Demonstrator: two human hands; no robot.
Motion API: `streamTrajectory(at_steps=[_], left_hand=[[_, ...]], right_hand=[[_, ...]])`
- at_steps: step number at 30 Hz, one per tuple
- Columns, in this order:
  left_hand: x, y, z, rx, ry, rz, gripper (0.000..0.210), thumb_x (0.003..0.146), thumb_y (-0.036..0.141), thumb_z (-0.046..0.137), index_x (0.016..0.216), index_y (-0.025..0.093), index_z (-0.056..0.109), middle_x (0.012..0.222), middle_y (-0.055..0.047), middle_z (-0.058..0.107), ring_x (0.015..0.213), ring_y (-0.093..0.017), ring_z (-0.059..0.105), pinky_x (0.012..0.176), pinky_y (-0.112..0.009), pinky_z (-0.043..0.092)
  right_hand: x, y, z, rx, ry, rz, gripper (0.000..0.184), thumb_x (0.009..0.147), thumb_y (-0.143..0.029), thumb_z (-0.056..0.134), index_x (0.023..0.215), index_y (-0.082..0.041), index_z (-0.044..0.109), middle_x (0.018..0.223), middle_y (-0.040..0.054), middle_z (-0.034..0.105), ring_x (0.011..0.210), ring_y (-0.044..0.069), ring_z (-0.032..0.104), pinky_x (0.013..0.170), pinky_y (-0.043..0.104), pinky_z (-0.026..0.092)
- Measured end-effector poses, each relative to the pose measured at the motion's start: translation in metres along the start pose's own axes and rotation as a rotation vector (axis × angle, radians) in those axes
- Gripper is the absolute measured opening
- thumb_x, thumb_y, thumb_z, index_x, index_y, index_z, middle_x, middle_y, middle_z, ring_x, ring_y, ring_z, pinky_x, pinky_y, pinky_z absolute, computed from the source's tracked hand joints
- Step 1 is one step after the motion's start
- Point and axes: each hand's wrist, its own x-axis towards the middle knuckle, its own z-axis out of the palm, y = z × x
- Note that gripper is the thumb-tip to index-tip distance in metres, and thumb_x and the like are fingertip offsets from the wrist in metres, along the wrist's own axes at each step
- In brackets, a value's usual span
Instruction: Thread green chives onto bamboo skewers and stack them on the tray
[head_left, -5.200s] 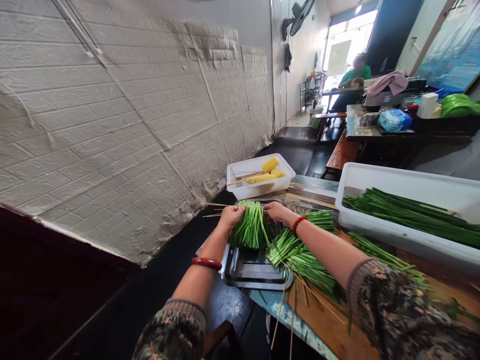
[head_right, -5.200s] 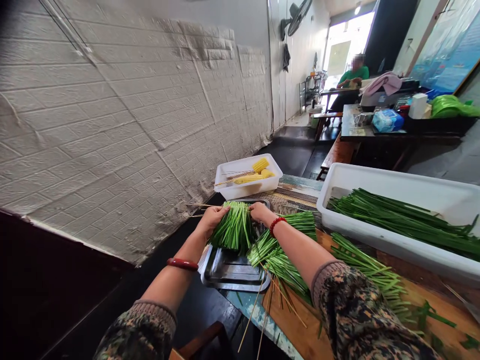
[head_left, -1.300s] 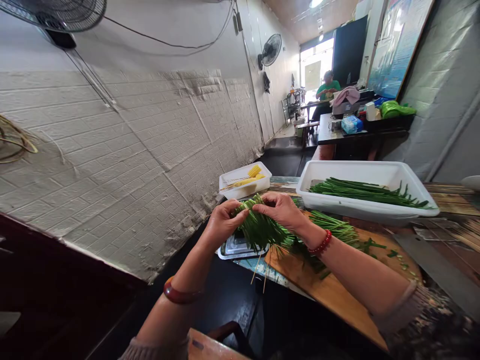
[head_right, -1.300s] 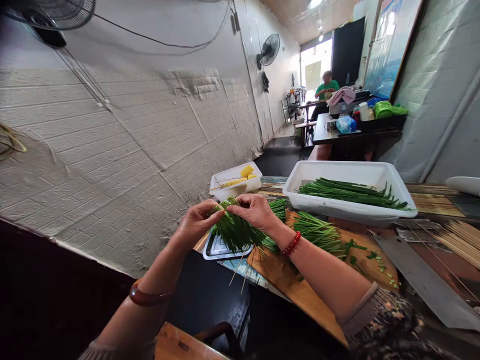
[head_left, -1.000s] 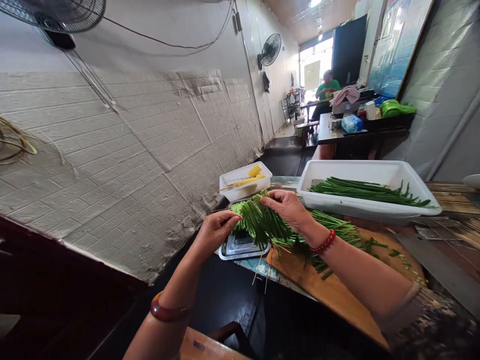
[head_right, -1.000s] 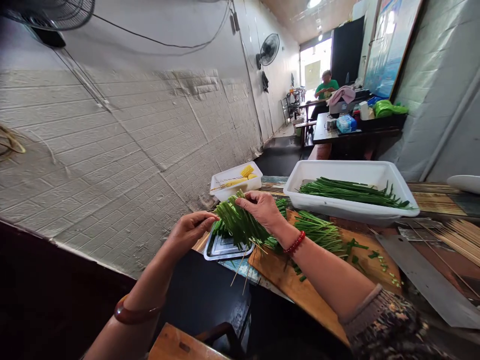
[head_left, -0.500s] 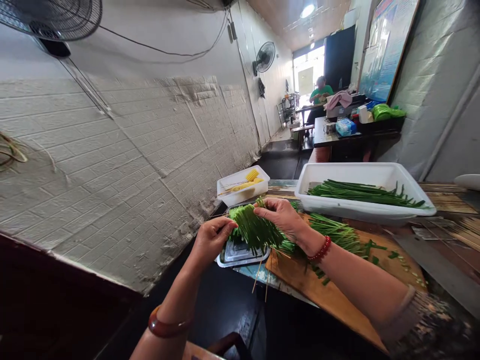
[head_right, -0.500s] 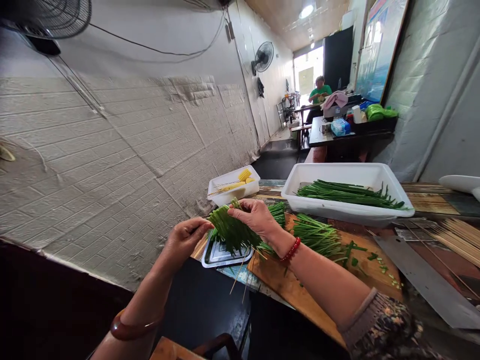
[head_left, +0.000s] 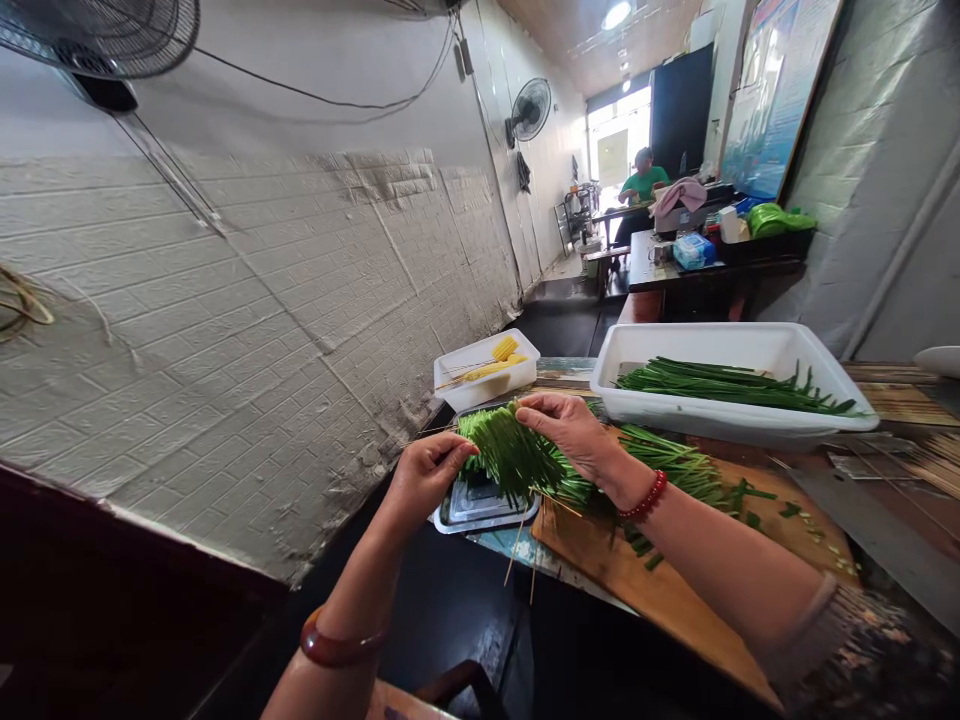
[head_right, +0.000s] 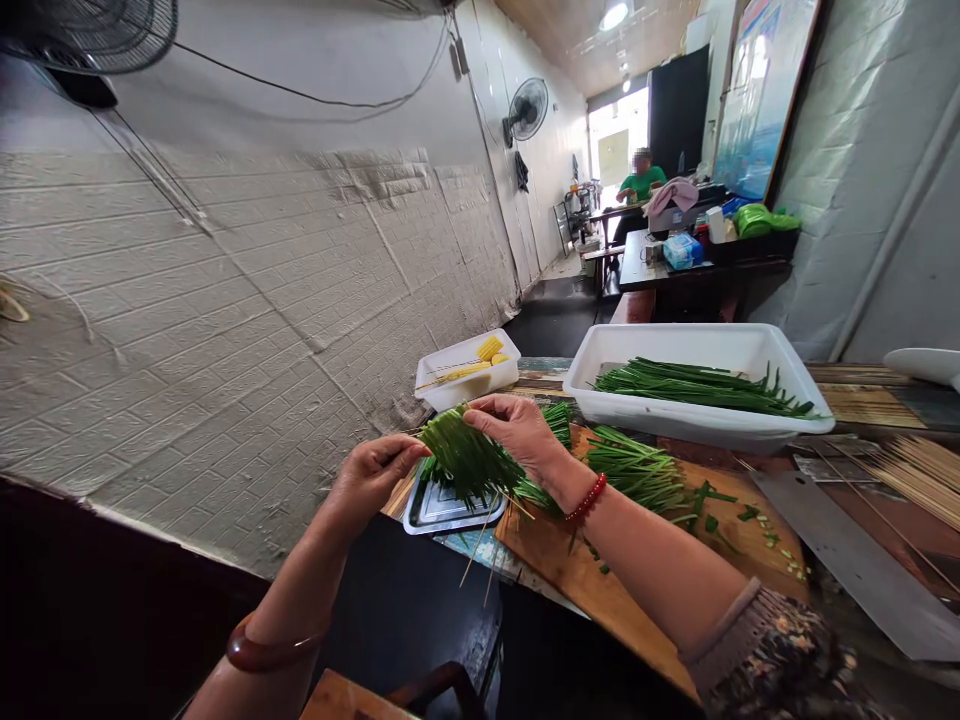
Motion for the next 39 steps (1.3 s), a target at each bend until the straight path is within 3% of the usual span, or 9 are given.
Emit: streamTrajectory(at_steps=[5,10,13,17,20,22,28,33,39], left_hand=[[0.014,-0.008,-0.011,0.027,-0.001,-0.008,0.032,0.084,0.042,0.061,0.081,0.012,0.072,0.072,-0.006,0.068,0.068,-0.016,0.059,0.063,-0.026,0.045],[0.019,-0.011,-0.033,0.188,0.107,0.107,0.026,0.086,0.039,0.059,0.083,0.015,0.072,0.081,-0.006,0.068,0.075,-0.016,0.060,0.069,-0.026,0.045],[0.013,-0.019,-0.037,0.185,0.095,0.086,0.027,0.087,0.040,0.059,0.089,0.016,0.071,0.087,-0.006,0.069,0.081,-0.017,0.061,0.073,-0.026,0.046],[0.002,-0.045,-0.036,0.121,-0.034,-0.104,0.036,0.088,0.046,0.054,0.083,0.014,0.070,0.070,-0.002,0.064,0.061,-0.013,0.054,0.059,-0.024,0.042],[-0.002,-0.069,-0.039,0.084,-0.081,-0.170,0.039,0.087,0.048,0.055,0.075,0.014,0.068,0.067,-0.001,0.061,0.061,-0.012,0.051,0.059,-0.023,0.040],[0.000,-0.085,-0.041,0.010,-0.136,-0.203,0.041,0.085,0.051,0.057,0.072,0.014,0.066,0.066,-0.001,0.060,0.063,-0.013,0.051,0.061,-0.023,0.041],[0.027,-0.139,-0.020,-0.090,-0.303,-0.266,0.045,0.083,0.056,0.054,0.069,0.014,0.064,0.062,0.001,0.054,0.058,-0.012,0.044,0.057,-0.023,0.037],[0.050,-0.178,0.009,0.192,-0.170,-0.226,0.032,0.081,0.044,0.056,0.075,0.015,0.068,0.067,-0.001,0.058,0.064,-0.015,0.049,0.061,-0.026,0.037],[0.047,-0.185,0.014,0.335,-0.111,-0.172,0.024,0.081,0.037,0.061,0.091,0.017,0.068,0.075,-0.002,0.059,0.069,-0.017,0.052,0.065,-0.028,0.036]], right_hand=[[0.018,-0.009,-0.007,-0.147,-0.028,-0.083,0.024,0.070,-0.038,0.074,0.077,-0.016,0.077,0.070,0.0016,0.071,0.065,0.013,0.057,0.064,0.027,0.044],[0.037,-0.008,0.012,-0.275,-0.070,-0.200,0.018,0.076,-0.033,0.069,0.075,-0.016,0.077,0.067,0.0005,0.070,0.061,0.012,0.057,0.060,0.026,0.043],[0.038,0.011,0.032,-0.202,-0.062,-0.073,0.020,0.077,-0.034,0.068,0.074,-0.016,0.076,0.062,-0.0007,0.066,0.057,0.011,0.055,0.054,0.023,0.043],[0.036,0.040,0.045,-0.095,-0.160,0.170,0.024,0.076,-0.038,0.071,0.073,-0.014,0.074,0.061,0.0005,0.067,0.056,0.011,0.059,0.050,0.021,0.044],[0.049,0.051,0.033,-0.178,-0.241,0.246,0.027,0.080,-0.040,0.069,0.077,-0.014,0.074,0.073,0.0058,0.073,0.062,0.013,0.065,0.049,0.020,0.045],[0.067,0.058,0.016,-0.271,-0.174,0.254,0.026,0.086,-0.038,0.063,0.087,-0.014,0.074,0.085,0.0083,0.075,0.066,0.012,0.067,0.049,0.018,0.045],[0.118,0.103,-0.023,-0.523,-0.116,0.246,0.016,0.082,-0.028,0.065,0.075,-0.015,0.073,0.069,0.0054,0.072,0.057,0.012,0.061,0.048,0.019,0.043],[0.137,0.142,-0.017,-0.747,-0.153,0.154,0.010,0.075,-0.022,0.067,0.069,-0.021,0.075,0.069,0.0020,0.073,0.069,0.017,0.063,0.060,0.024,0.045],[0.149,0.170,-0.010,-0.929,-0.153,0.149,0.016,0.073,-0.022,0.066,0.057,-0.021,0.071,0.059,0.0016,0.068,0.063,0.017,0.060,0.057,0.024,0.040]])
